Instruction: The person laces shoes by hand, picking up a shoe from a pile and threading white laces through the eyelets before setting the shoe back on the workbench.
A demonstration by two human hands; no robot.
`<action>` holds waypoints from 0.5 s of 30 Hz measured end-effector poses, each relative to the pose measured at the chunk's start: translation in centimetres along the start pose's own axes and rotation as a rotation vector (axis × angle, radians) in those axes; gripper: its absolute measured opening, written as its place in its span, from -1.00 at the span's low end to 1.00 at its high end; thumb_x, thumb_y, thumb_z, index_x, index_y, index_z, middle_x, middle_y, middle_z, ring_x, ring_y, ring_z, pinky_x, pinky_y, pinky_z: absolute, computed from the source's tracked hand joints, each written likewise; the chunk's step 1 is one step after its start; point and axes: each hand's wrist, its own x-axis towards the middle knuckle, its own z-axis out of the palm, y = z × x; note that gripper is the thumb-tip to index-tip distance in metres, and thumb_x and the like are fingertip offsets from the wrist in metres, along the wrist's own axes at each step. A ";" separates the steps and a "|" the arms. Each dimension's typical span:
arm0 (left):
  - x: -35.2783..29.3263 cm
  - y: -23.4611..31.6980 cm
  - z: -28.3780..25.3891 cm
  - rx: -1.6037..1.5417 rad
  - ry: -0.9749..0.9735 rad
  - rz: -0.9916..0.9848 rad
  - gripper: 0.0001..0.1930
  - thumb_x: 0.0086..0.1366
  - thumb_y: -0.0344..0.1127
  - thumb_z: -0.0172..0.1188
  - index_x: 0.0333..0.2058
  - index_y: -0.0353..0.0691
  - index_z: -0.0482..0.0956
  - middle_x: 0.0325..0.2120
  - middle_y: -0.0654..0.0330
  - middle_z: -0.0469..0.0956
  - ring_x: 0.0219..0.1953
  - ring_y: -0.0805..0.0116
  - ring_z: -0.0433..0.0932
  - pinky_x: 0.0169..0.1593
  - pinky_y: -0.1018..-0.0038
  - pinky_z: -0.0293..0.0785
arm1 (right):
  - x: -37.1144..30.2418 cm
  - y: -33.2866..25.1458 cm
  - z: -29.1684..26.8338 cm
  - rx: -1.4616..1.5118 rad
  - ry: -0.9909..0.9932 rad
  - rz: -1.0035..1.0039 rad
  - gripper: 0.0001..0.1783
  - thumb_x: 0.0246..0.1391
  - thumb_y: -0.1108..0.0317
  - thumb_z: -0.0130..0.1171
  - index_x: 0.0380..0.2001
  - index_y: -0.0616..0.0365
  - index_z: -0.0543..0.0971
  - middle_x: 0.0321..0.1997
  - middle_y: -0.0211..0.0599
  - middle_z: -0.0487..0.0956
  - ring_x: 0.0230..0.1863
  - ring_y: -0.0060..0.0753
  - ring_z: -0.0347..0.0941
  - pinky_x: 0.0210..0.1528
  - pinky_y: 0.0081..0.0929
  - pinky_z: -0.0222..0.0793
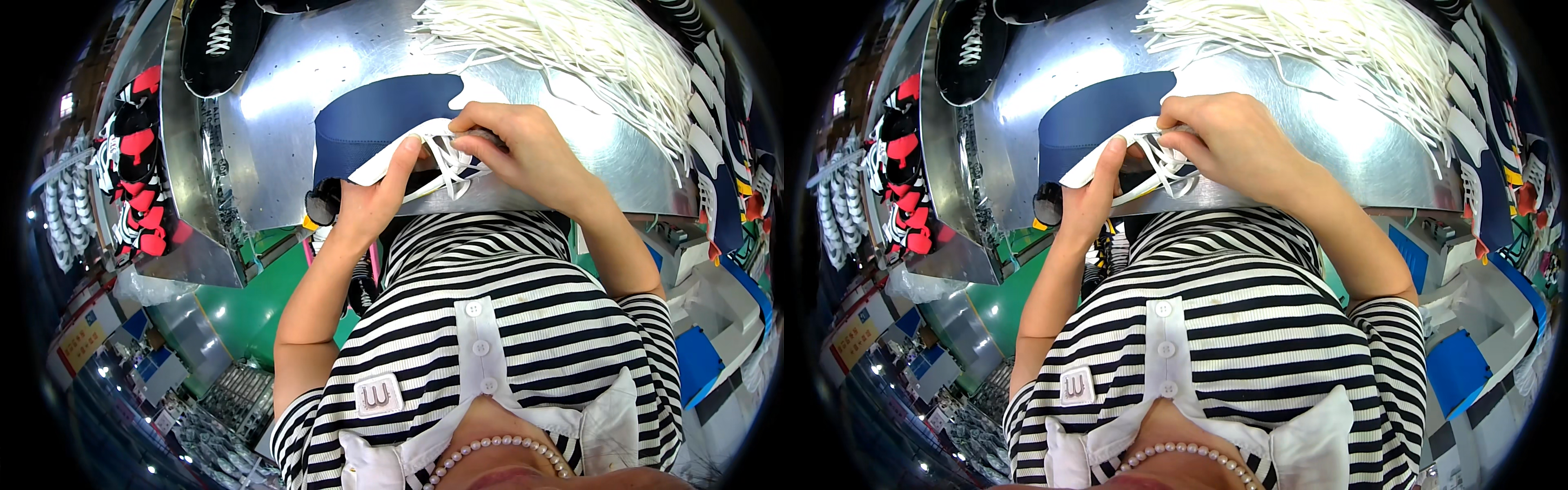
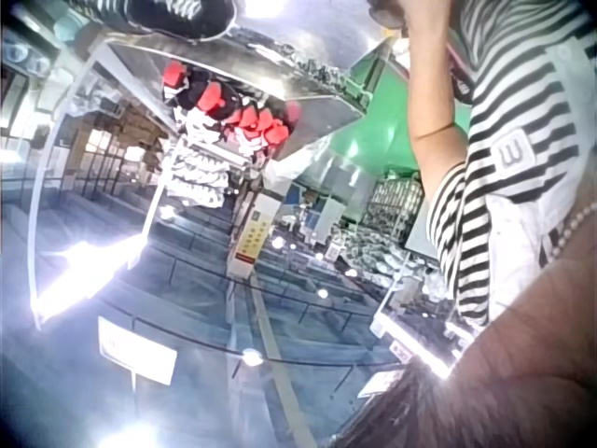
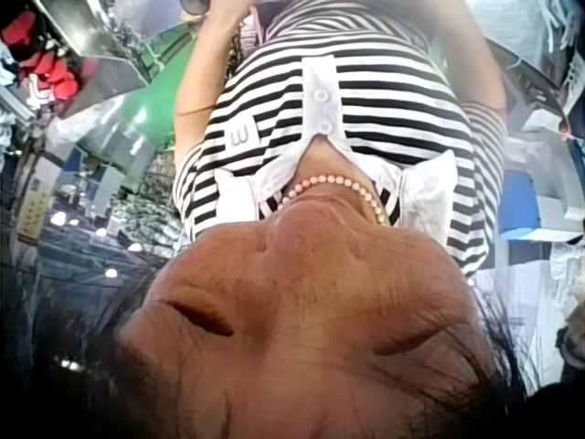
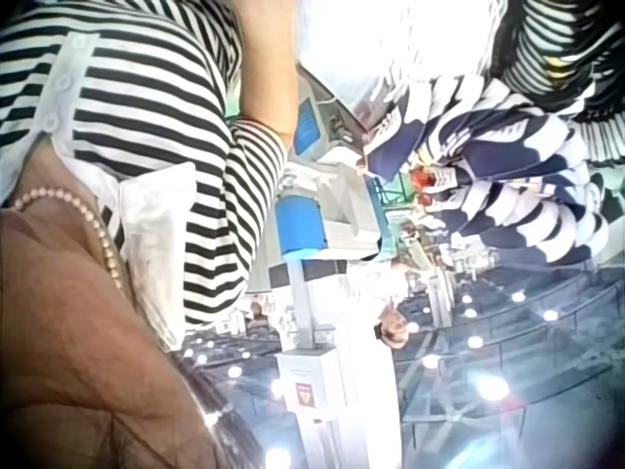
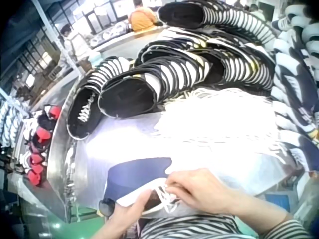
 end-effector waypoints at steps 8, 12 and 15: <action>-0.1 -0.9 0.8 0.056 -0.008 0.216 -0.82 0.35 -0.39 0.15 -0.16 -0.39 0.57 -0.28 0.18 0.62 -0.25 0.41 0.60 -0.18 0.49 0.51 | 0.4 -0.2 1.6 -0.117 -0.021 0.008 -0.84 0.06 0.31 0.21 -0.39 0.18 0.55 -0.54 -0.12 0.58 -0.46 -0.02 0.55 -0.39 -0.18 0.43; 0.3 -0.7 1.3 0.181 -0.064 0.300 -0.83 0.34 -0.39 0.16 -0.19 -0.38 0.57 -0.34 0.13 0.63 -0.30 0.37 0.60 -0.22 0.47 0.49 | 1.0 0.1 1.8 -0.199 -0.080 0.021 -0.81 0.09 0.29 0.18 -0.42 0.22 0.55 -0.54 -0.08 0.58 -0.44 0.03 0.55 -0.37 -0.16 0.44; 0.8 0.6 -0.1 0.081 -0.140 -0.197 -0.71 0.39 -0.21 0.07 -0.38 -0.30 0.63 -0.53 0.34 0.55 -0.57 0.62 0.39 -0.47 0.63 0.29 | 1.6 -0.2 -0.9 -0.176 -0.227 0.075 -0.83 0.14 0.33 0.14 -0.37 0.23 0.56 -0.57 -0.10 0.54 -0.51 -0.11 0.50 -0.40 -0.28 0.38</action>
